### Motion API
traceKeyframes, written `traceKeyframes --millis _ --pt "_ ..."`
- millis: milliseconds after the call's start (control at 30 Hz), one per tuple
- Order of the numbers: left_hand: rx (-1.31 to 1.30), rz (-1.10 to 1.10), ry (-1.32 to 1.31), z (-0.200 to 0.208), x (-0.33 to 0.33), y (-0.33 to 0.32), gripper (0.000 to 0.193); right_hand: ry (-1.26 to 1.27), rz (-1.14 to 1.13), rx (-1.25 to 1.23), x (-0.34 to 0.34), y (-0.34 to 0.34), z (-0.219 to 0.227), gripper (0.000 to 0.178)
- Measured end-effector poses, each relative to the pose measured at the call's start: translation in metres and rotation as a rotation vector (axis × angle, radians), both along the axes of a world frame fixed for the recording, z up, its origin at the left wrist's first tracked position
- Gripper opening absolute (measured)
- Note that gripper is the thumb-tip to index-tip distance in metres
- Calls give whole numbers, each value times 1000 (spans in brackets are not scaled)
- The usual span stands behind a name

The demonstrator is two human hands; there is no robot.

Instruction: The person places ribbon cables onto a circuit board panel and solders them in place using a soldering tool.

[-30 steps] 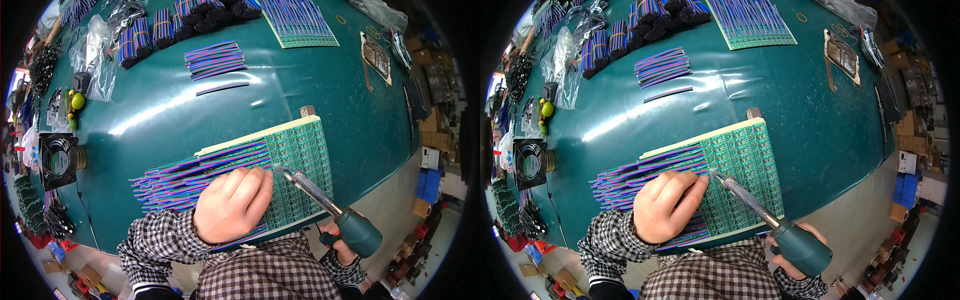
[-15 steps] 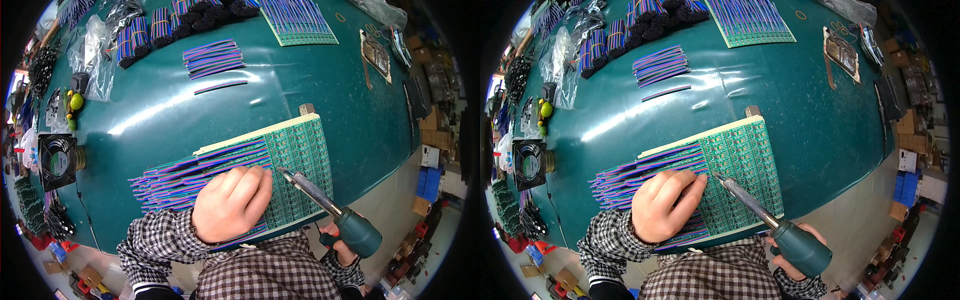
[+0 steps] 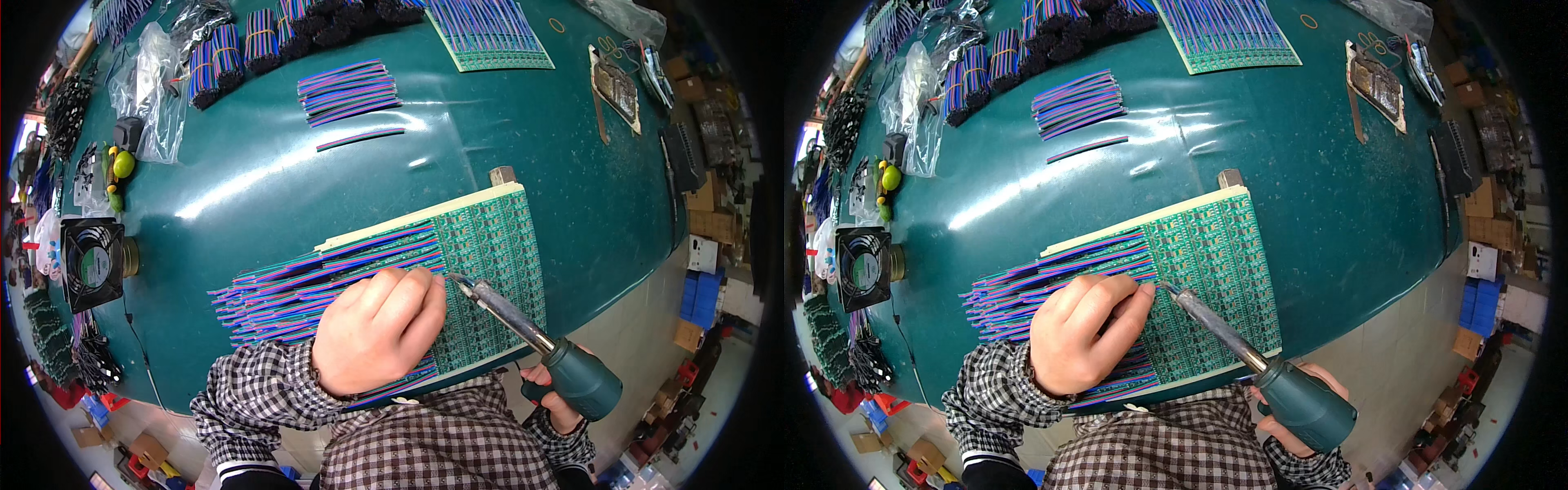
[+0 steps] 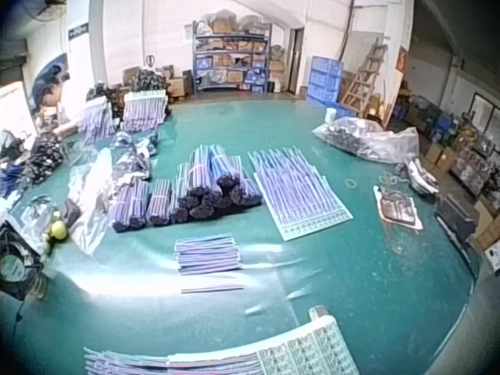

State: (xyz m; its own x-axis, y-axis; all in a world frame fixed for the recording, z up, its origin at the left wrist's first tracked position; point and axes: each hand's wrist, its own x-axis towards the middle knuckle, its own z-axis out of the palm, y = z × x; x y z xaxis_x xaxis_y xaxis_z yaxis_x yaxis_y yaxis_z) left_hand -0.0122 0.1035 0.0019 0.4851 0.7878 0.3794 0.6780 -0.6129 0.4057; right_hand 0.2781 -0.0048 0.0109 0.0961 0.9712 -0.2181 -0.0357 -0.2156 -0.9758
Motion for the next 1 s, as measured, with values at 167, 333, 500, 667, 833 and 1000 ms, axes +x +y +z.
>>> traceKeyframes --millis 167,333,500,667,833,1000 --pt "7 -1 -2 -1 0 0 36 -41 81 -7 5 4 2 73" --pt "7 -3 1 -1 0 0 36 -49 76 -54 -1 10 11 64" --pt "18 2 3 -1 1 0 36 -58 63 -49 0 10 14 66" --pt "38 1 6 -1 2 0 36 -5 -21 -69 -10 13 21 68" --pt "77 5 47 -1 2 0 36 -17 35 -55 -3 8 14 66" --pt "100 16 49 -2 3 -2 36 2 56 -53 -4 9 14 64"
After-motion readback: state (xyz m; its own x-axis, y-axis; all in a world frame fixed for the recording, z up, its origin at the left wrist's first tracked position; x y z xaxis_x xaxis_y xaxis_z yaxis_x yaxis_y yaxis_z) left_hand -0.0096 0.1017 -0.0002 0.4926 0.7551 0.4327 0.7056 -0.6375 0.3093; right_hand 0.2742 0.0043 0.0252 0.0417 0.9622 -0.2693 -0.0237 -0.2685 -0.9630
